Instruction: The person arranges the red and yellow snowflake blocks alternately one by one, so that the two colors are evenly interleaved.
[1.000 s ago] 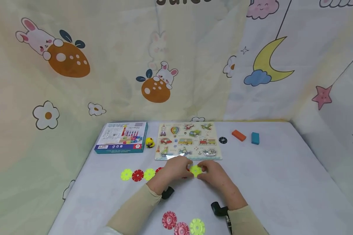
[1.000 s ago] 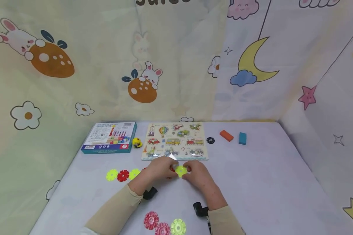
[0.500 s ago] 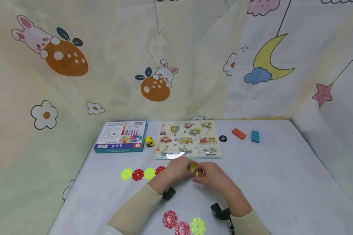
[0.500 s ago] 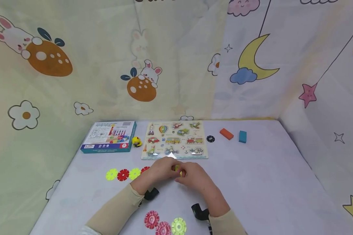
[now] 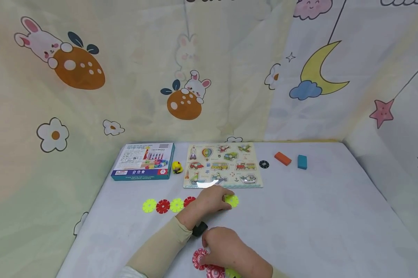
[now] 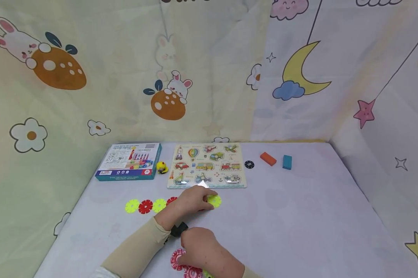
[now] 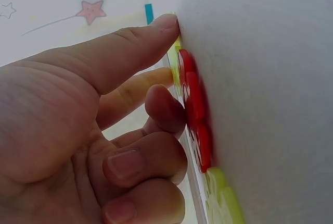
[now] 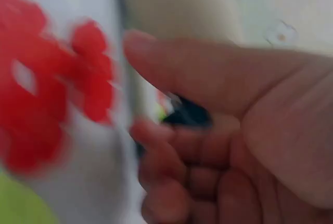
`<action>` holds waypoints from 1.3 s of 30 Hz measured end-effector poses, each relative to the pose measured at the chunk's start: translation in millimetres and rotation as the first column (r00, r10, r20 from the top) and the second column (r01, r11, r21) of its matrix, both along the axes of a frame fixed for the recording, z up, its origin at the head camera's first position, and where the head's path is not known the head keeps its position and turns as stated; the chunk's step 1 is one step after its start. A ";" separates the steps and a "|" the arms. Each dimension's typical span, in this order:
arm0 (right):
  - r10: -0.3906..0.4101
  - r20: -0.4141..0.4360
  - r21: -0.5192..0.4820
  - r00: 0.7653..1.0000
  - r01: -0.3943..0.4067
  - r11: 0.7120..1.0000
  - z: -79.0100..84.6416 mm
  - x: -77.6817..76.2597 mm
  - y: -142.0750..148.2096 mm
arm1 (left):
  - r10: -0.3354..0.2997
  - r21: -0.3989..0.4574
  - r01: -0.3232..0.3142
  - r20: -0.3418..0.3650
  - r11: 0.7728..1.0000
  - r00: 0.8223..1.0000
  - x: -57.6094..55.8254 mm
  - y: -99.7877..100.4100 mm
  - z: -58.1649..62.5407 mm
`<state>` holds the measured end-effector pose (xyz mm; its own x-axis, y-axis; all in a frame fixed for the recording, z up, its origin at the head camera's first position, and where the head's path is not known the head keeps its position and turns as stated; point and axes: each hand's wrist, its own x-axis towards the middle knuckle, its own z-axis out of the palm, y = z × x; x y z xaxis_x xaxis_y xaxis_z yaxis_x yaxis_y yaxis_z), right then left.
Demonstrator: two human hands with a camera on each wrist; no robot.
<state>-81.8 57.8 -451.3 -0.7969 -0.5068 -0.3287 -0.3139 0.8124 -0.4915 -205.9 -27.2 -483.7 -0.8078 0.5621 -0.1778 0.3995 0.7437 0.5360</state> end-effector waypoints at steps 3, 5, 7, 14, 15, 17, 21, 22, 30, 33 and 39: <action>-0.049 -0.025 0.087 0.998 0.051 0.995 -10.7 5.0 -12.4 | -0.001 0.000 0.001 -0.001 1.000 1.000 0.6 -0.1 0.9; -0.071 -0.032 0.111 0.997 0.074 0.991 -14.5 7.2 -17.4 | -0.006 -0.002 0.006 -0.005 1.000 1.000 1.0 -0.4 1.6; -0.079 -0.034 0.123 0.996 0.082 0.989 -16.2 8.4 -19.8 | -0.011 -0.002 0.011 -0.011 1.000 1.000 1.3 -0.7 2.3; -0.057 0.064 -0.017 0.996 0.058 0.998 -13.3 9.4 -17.7 | -0.018 0.001 0.018 -0.021 1.000 1.000 1.3 -2.0 2.6; -0.043 0.079 -0.051 0.996 0.047 0.998 -11.9 9.5 -16.7 | -0.019 -0.001 0.019 -0.024 1.000 1.000 1.2 -2.1 2.2; -0.001 0.097 -0.124 0.995 0.013 0.992 -7.8 9.0 -13.5 | -0.023 -0.006 0.022 -0.028 1.000 0.999 1.1 -2.2 1.0; 0.055 0.144 -0.272 0.988 -0.014 0.962 8.1 3.0 1.7 | -0.033 -0.021 0.033 -0.027 0.999 0.999 0.0 -2.0 -2.5; 0.056 0.164 -0.310 0.985 -0.003 0.951 13.3 0.2 7.3 | -0.036 -0.024 0.035 -0.026 0.999 0.999 -0.6 -1.6 -3.4; -0.085 0.175 -0.487 0.981 0.162 0.858 46.7 -31.6 68.4 | -0.071 -0.014 0.070 -0.048 0.997 0.996 -5.2 -0.1 -5.4; -0.223 0.157 -0.474 0.962 0.271 0.838 45.7 -45.2 91.3 | -0.088 -0.016 0.087 -0.079 0.996 0.993 -4.8 0.2 -4.4; -0.467 0.132 -0.377 0.874 0.480 0.792 22.2 -71.4 121.6 | -0.106 -0.093 0.094 -0.138 0.991 0.985 -1.9 1.5 -4.3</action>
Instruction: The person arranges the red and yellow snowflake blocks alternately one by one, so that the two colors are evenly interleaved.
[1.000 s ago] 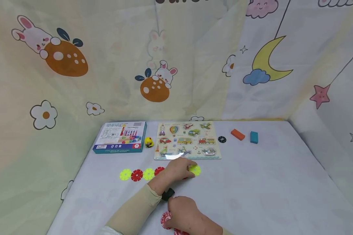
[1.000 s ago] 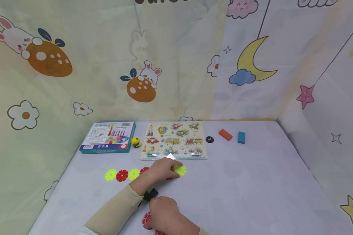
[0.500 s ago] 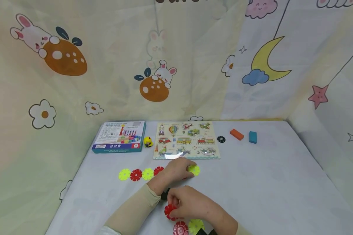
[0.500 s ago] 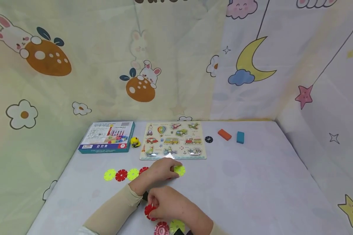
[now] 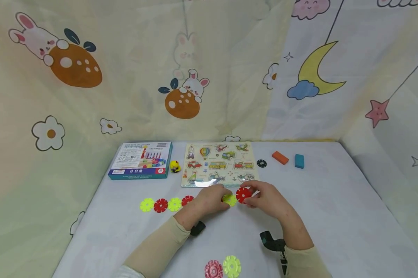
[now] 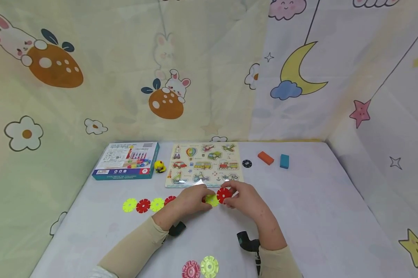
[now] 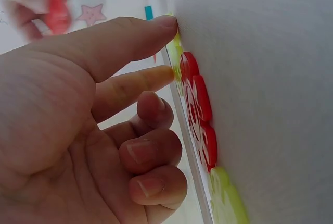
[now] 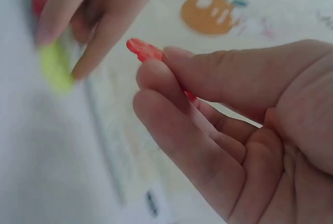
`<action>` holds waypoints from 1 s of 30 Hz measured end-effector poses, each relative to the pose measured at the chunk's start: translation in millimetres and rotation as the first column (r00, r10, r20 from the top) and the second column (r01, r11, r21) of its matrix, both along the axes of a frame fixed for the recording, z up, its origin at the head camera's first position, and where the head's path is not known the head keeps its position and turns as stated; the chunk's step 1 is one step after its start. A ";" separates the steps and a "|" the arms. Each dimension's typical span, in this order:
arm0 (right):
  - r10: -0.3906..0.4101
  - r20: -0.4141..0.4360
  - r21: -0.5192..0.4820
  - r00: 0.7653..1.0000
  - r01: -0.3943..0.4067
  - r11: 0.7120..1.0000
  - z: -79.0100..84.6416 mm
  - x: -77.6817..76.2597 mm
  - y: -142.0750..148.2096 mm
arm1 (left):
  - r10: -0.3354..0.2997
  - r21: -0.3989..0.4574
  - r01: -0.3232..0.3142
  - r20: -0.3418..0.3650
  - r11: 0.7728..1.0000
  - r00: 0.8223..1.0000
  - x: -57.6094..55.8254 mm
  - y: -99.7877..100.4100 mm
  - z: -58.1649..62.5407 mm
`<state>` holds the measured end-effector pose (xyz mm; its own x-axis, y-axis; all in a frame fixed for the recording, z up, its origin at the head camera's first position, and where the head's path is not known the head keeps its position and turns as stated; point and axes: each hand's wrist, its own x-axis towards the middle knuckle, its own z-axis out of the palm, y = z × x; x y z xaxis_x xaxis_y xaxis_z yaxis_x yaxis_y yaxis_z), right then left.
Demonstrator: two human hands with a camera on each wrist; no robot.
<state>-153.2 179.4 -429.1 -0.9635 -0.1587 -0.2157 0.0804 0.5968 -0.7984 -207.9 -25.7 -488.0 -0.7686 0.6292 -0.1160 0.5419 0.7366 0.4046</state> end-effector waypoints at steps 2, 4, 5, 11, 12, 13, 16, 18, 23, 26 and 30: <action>-0.029 0.007 0.031 1.000 0.029 0.999 -10.2 -6.8 5.9 | 0.002 -0.010 -0.002 -0.001 1.000 1.000 0.9 0.3 -0.1; -0.048 0.019 0.044 0.999 0.048 0.998 -20.4 -12.4 9.2 | 0.006 -0.010 -0.006 0.003 1.000 1.000 1.6 0.4 -0.1; -0.054 0.027 0.045 0.998 0.052 0.998 -25.5 -14.5 10.1 | 0.008 -0.008 -0.008 0.007 1.000 1.000 1.7 0.4 -0.3; -0.056 0.108 0.044 0.993 0.051 0.998 -48.3 -21.7 8.6 | 0.008 0.014 -0.008 0.028 1.000 1.000 1.4 0.0 -0.7; -0.054 0.111 0.062 0.992 0.047 0.997 -50.1 -22.0 8.1 | 0.007 0.016 -0.007 0.032 1.000 0.999 1.4 -0.1 -0.6; -0.049 0.106 0.086 0.993 0.040 0.995 -50.9 -21.8 7.7 | 0.004 0.018 -0.004 0.034 1.000 0.999 1.2 0.0 -0.5; -0.035 0.067 0.174 0.997 0.023 0.985 -52.3 -22.4 7.8 | 0.000 0.018 -0.001 0.040 1.000 0.999 1.5 0.0 0.6; -0.019 0.037 0.224 0.999 0.010 0.975 -52.8 -23.2 8.5 | -0.001 0.016 0.001 0.039 1.000 0.999 2.2 0.1 1.8; 0.015 0.012 0.239 1.000 -0.018 0.971 -55.3 -24.0 9.3 | -0.008 0.012 0.008 0.028 1.000 1.000 4.4 1.3 3.7; 0.021 0.009 0.236 1.000 -0.022 0.972 -57.3 -23.6 10.4 | -0.012 0.005 0.012 0.011 1.000 1.000 5.3 7.6 2.9; 0.024 0.007 0.225 1.000 -0.025 0.974 -58.9 -23.3 12.7 | -0.010 0.000 0.010 -0.033 1.000 0.999 5.1 21.8 2.5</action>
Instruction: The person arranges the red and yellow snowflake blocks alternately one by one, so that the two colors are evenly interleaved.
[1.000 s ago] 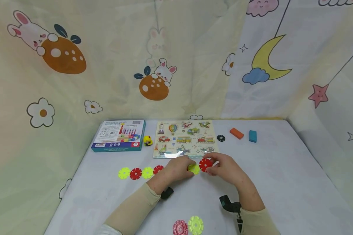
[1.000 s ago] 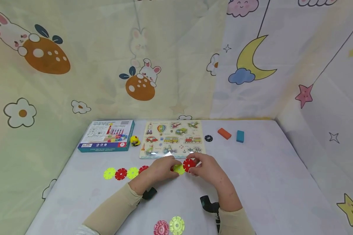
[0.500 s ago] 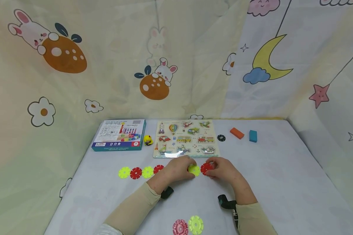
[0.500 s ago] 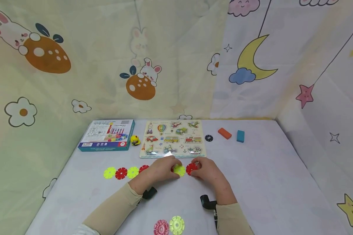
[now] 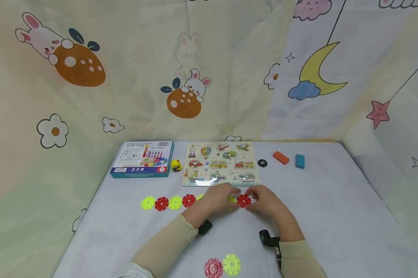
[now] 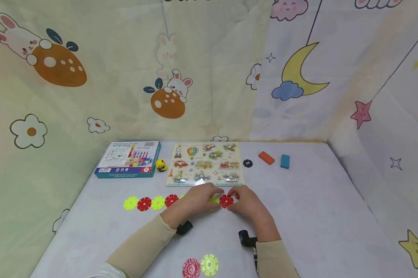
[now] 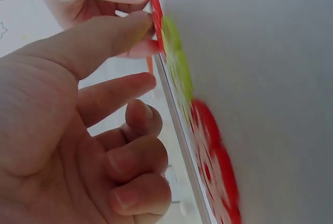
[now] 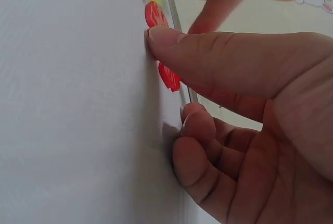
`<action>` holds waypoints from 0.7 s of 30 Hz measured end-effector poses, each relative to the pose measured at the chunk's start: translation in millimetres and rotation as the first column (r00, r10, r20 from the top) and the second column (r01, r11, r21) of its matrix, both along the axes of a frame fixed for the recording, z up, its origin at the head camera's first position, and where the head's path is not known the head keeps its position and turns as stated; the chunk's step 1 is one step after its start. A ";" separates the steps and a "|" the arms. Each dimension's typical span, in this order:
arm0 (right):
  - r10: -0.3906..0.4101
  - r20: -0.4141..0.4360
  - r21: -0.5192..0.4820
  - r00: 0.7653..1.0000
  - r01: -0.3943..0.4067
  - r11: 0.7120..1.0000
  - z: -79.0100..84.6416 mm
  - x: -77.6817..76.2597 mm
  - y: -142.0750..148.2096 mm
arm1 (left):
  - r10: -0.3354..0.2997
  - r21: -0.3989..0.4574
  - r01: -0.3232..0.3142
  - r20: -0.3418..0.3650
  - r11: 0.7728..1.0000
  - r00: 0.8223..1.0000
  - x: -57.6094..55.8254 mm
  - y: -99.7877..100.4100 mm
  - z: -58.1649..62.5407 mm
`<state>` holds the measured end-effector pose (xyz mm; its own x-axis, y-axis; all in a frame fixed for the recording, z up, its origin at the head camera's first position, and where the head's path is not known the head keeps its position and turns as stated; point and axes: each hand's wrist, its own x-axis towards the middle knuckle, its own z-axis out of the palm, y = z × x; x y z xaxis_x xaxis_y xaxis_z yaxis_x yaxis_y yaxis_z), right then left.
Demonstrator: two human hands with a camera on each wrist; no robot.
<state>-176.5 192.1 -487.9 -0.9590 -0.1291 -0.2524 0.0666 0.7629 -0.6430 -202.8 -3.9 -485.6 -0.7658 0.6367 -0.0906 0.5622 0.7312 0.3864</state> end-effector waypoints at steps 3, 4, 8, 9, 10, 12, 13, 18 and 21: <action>-0.005 -0.023 -0.013 1.000 0.005 1.000 -2.6 1.8 0.6 | -0.013 0.001 0.013 -0.027 1.000 1.000 -0.8 9.1 -1.7; -0.008 -0.035 -0.016 0.999 0.008 1.000 -4.0 2.9 1.0 | -0.016 0.002 0.016 -0.028 1.000 0.999 -0.6 11.3 -2.0; -0.025 -0.066 -0.013 0.998 0.024 1.000 -4.5 12.8 1.8 | -0.019 -0.021 0.018 -0.040 1.000 0.999 -0.2 16.3 -4.8; -0.030 -0.063 -0.002 0.998 0.030 1.000 -3.1 17.4 1.9 | -0.018 -0.025 0.017 -0.044 1.000 0.999 0.0 16.6 -5.3; -0.036 -0.055 0.004 0.998 0.036 0.999 -0.3 22.7 1.4 | -0.018 -0.030 0.016 -0.049 0.999 0.999 0.1 16.6 -5.8; -0.031 -0.030 0.019 0.999 0.032 0.999 6.8 35.4 -1.2 | -0.021 -0.041 0.018 -0.061 0.999 0.998 0.2 16.3 -6.4; -0.017 -0.015 0.022 1.000 0.018 1.000 10.4 42.5 -3.4 | -0.023 -0.045 0.020 -0.062 0.999 0.998 0.3 15.9 -6.2; 0.117 0.050 -0.027 0.992 -0.116 0.993 22.4 78.9 -18.9 | -0.039 -0.061 0.035 -0.063 0.998 0.997 1.2 14.6 -5.3; 0.192 0.072 -0.047 0.979 -0.189 0.981 21.5 98.7 -29.0 | -0.047 -0.054 0.044 -0.061 0.998 0.997 2.5 14.7 -5.4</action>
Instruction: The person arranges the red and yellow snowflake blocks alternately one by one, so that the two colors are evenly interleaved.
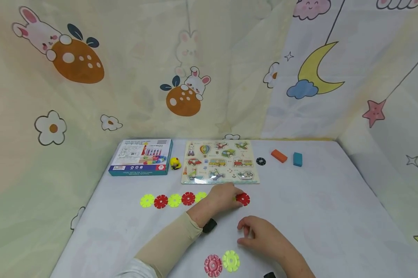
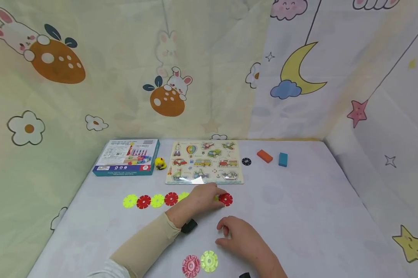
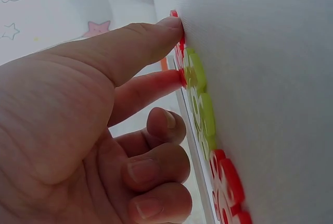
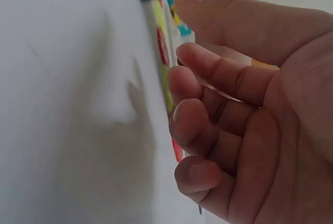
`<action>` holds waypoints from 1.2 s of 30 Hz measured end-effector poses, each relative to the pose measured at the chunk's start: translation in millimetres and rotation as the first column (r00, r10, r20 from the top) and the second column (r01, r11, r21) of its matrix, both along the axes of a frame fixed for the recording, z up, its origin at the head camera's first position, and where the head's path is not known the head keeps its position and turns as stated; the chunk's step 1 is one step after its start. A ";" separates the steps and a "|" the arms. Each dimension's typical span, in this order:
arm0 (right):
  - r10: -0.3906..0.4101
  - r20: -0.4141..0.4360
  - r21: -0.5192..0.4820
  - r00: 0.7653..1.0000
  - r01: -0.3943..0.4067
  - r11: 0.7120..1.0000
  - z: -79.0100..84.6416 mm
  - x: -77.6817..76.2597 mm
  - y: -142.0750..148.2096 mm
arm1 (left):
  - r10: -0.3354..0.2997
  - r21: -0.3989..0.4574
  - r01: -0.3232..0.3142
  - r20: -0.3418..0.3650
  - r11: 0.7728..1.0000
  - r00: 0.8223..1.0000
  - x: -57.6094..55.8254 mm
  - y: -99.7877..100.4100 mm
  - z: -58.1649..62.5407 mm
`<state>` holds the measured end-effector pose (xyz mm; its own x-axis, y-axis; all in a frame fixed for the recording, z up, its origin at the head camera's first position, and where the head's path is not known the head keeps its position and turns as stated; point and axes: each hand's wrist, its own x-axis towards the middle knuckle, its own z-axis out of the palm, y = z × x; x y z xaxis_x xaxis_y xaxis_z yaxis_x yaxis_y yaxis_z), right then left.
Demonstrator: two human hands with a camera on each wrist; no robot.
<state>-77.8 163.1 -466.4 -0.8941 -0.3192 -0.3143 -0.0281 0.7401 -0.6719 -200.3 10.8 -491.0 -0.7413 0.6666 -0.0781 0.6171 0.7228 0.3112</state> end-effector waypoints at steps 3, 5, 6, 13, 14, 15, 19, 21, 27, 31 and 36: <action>0.058 0.023 0.025 0.998 -0.059 0.998 -2.4 15.1 -11.5 | -0.005 0.013 0.005 0.006 1.000 1.000 0.2 -0.2 -0.1; 0.083 0.049 0.052 0.995 -0.085 0.995 -4.0 23.1 -19.6 | -0.006 0.021 0.006 0.009 1.000 1.000 0.1 -0.4 -0.4; 0.094 0.057 0.069 0.994 -0.098 0.993 -4.4 26.3 -23.5 | -0.005 0.023 0.005 0.010 1.000 1.000 -0.2 -0.5 -0.7; 0.121 0.012 0.115 0.993 -0.122 0.986 -12.1 36.9 -37.4 | -0.004 0.006 0.004 0.006 1.000 1.000 -1.0 -0.4 -0.2; 0.120 0.014 0.114 0.993 -0.121 0.986 -12.4 37.1 -37.6 | -0.003 0.005 0.002 0.008 1.000 1.000 -0.9 -0.6 0.2; 0.111 0.026 0.107 0.993 -0.114 0.988 -12.2 37.1 -37.8 | -0.003 0.007 0.002 0.012 1.000 1.000 -0.7 -0.7 0.4; 0.064 0.115 -0.005 0.991 -0.064 0.998 -7.2 34.7 -34.0 | -0.002 0.023 0.001 0.028 1.000 1.000 -0.2 -1.0 -0.1; 0.040 0.147 -0.083 0.988 -0.028 0.996 -3.1 30.2 -26.5 | -0.006 0.024 0.005 0.031 1.000 0.999 0.3 -0.8 -1.0; -0.042 0.171 -0.210 0.984 0.078 0.975 11.4 1.7 13.0 | -0.007 0.004 0.007 0.035 1.000 0.999 0.3 0.2 -0.3; -0.157 0.127 -0.186 0.980 0.179 0.966 16.7 -16.6 32.2 | -0.008 -0.004 0.009 0.032 1.000 0.999 0.4 0.5 1.7; -0.290 0.059 -0.123 0.955 0.295 0.948 15.2 -40.8 49.3 | -0.012 -0.010 0.012 0.009 1.000 1.000 -0.4 0.3 1.0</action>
<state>-118.6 212.4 -451.2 -0.9419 -0.0858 -0.3246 0.2050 0.6188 -0.7584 -200.7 11.0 -490.0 -0.7324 0.6746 -0.0917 0.6229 0.7184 0.3095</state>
